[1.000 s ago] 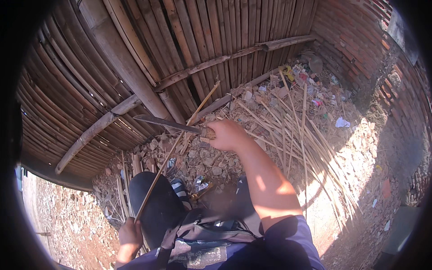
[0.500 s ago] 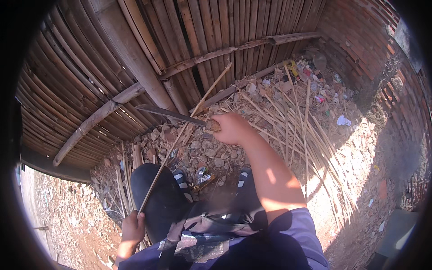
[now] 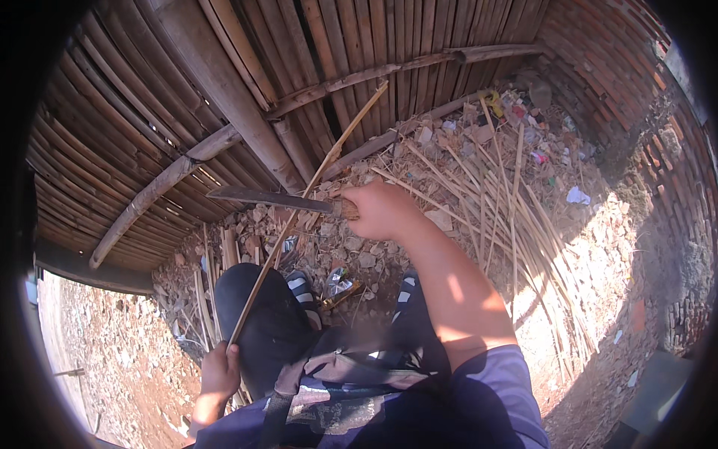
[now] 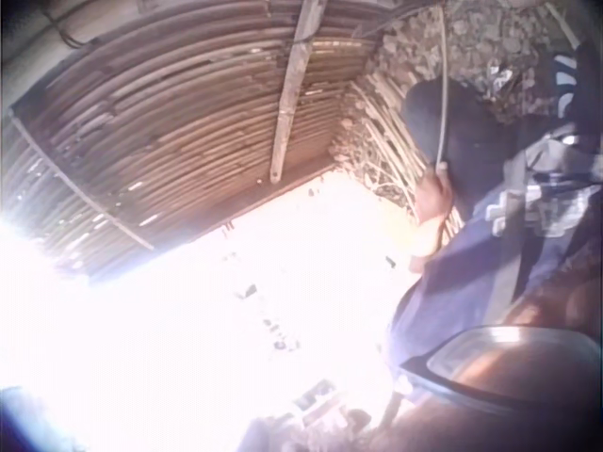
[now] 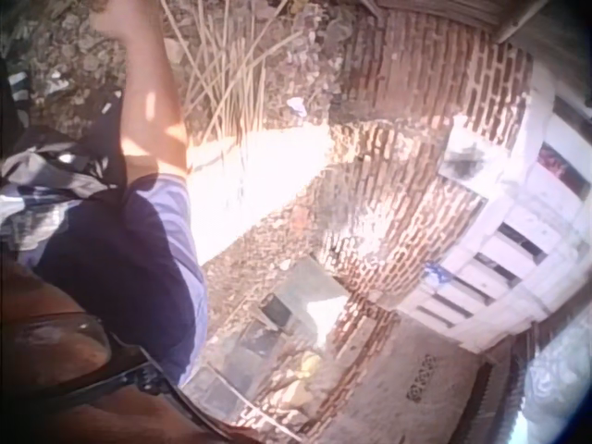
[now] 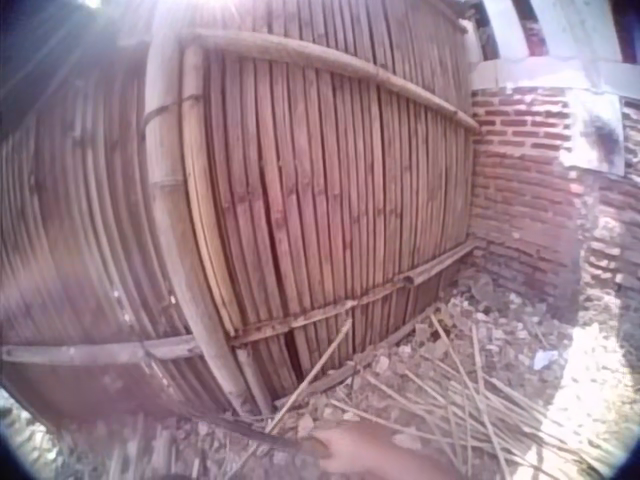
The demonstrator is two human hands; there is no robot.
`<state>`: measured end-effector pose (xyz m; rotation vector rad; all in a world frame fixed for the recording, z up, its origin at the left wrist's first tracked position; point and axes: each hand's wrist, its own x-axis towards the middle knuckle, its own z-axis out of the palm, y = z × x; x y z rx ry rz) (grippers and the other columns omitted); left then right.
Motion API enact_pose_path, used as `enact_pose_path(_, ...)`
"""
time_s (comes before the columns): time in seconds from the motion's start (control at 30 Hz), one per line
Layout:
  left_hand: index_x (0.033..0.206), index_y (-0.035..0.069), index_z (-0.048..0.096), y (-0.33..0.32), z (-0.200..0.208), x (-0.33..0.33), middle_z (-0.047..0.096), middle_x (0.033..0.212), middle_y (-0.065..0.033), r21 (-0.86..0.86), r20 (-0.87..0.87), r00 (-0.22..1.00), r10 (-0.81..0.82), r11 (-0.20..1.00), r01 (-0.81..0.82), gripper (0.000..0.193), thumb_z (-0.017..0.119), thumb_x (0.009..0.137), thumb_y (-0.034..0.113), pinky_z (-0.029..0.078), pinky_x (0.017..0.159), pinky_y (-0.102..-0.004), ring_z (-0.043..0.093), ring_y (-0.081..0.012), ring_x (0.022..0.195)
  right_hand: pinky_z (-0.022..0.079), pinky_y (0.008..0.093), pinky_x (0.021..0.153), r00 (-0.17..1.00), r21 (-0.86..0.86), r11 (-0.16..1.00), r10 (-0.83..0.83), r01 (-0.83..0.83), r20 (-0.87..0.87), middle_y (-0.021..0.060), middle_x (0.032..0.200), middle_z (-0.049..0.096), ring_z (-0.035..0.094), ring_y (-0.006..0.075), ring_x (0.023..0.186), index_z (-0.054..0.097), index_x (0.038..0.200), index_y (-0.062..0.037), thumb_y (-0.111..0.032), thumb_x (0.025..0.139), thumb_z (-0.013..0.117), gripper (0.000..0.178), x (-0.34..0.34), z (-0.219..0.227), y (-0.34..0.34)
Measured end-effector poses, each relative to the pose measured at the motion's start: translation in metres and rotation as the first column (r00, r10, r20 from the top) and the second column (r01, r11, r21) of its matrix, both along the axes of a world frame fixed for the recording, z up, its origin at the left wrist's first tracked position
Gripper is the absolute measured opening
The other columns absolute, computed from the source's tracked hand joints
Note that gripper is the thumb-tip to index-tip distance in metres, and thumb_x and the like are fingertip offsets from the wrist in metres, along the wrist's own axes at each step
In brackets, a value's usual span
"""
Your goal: The person strips layers from a length of bamboo using a knife, holding the wood with one hand and pulling the blade toward them with the other.
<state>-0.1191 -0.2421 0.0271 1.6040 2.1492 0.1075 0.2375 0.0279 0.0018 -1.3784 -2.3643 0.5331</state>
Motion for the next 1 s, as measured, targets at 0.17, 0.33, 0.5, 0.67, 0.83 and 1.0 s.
enact_pose_path(0.17, 0.083, -0.001, 0.057, -0.001, -0.001, -0.007, 0.062, 0.069, -0.0294, 0.06, 0.017, 0.999, -0.046, 0.997, 0.045, 0.038, 0.054, 0.104, 0.031, 0.047, 0.063, -0.0578, 0.062, -0.0525, 0.072, 0.055, 0.0489, 0.085, 0.997, -0.18, 0.983, 0.037, -0.025, 0.064, 0.0175, 0.102, 0.072, 0.068, 0.0385, 0.098, 0.067, 0.127, -0.0157, -0.025, 0.075, 0.07, 0.052, -0.008, 0.007, -0.002)
enact_pose_path(0.33, 0.085, -0.001, 0.058, -0.001, -0.001, -0.004, 0.062, 0.07, -0.0294, 0.034, -0.009, 1.0, -0.014, 0.999, 0.014, 0.038, 0.055, 0.103, 0.031, 0.048, 0.064, -0.0572, 0.063, -0.052, 0.073, 0.054, 0.0505, 0.08, 0.996, -0.138, 0.99, 0.035, -0.024, 0.084, 0.0184, 0.093, 0.07, 0.068, 0.0399, 0.092, 0.068, 0.109, -0.0111, -0.024, 0.075, 0.07, 0.037, -0.019, 0.007, -0.007)
enact_pose_path(0.5, 0.085, -0.001, 0.059, 0.001, -0.009, -0.01, 0.062, 0.07, -0.0284, 0.054, -0.017, 1.0, -0.024, 0.998, 0.025, 0.035, 0.056, 0.103, 0.03, 0.048, 0.062, -0.0562, 0.063, -0.0508, 0.071, 0.053, 0.0507, 0.077, 0.963, -0.103, 0.984, 0.167, -0.148, 0.211, 0.0201, 0.088, 0.07, 0.068, 0.0404, 0.087, 0.069, 0.102, -0.0089, -0.024, 0.074, 0.069, 0.032, -0.04, 0.02, -0.018)
enact_pose_path(0.67, 0.085, 0.0, 0.063, 0.01, -0.015, -0.014, 0.063, 0.068, -0.0257, 0.088, 0.0, 0.998, -0.064, 0.994, 0.064, 0.034, 0.059, 0.102, 0.029, 0.049, 0.059, -0.0524, 0.064, -0.0482, 0.067, 0.053, 0.0513, 0.076, 0.963, -0.191, 0.955, -0.25, 0.228, -0.098, 0.019, 0.085, 0.069, 0.068, 0.0399, 0.085, 0.068, 0.101, -0.0092, -0.022, 0.074, 0.068, 0.03, 0.001, -0.026, 0.031)
enact_pose_path(0.83, 0.091, 0.001, 0.066, 0.016, 0.001, -0.017, 0.064, 0.069, -0.025, -0.08, 0.116, 0.993, 0.027, 0.997, -0.018, 0.037, 0.059, 0.102, 0.035, 0.049, 0.062, -0.0525, 0.064, -0.0485, 0.07, 0.054, 0.0497, 0.08, 0.994, -0.235, 0.967, -0.086, 0.101, 0.071, 0.0196, 0.088, 0.07, 0.069, 0.0397, 0.09, 0.07, 0.103, -0.0089, -0.021, 0.075, 0.069, 0.03, -0.029, 0.009, -0.002)
enact_pose_path(1.0, 0.087, 0.002, 0.065, 0.007, -0.016, -0.018, 0.064, 0.069, -0.0249, 0.02, -0.009, 1.0, -0.017, 1.0, 0.017, 0.038, 0.059, 0.101, 0.037, 0.049, 0.062, -0.0537, 0.065, -0.0483, 0.07, 0.054, 0.0497, 0.079, 0.979, -0.201, 0.964, 0.192, -0.174, 0.071, 0.02, 0.086, 0.07, 0.068, 0.0398, 0.087, 0.07, 0.107, -0.0092, -0.021, 0.073, 0.068, 0.036, -0.046, 0.01, -0.017)
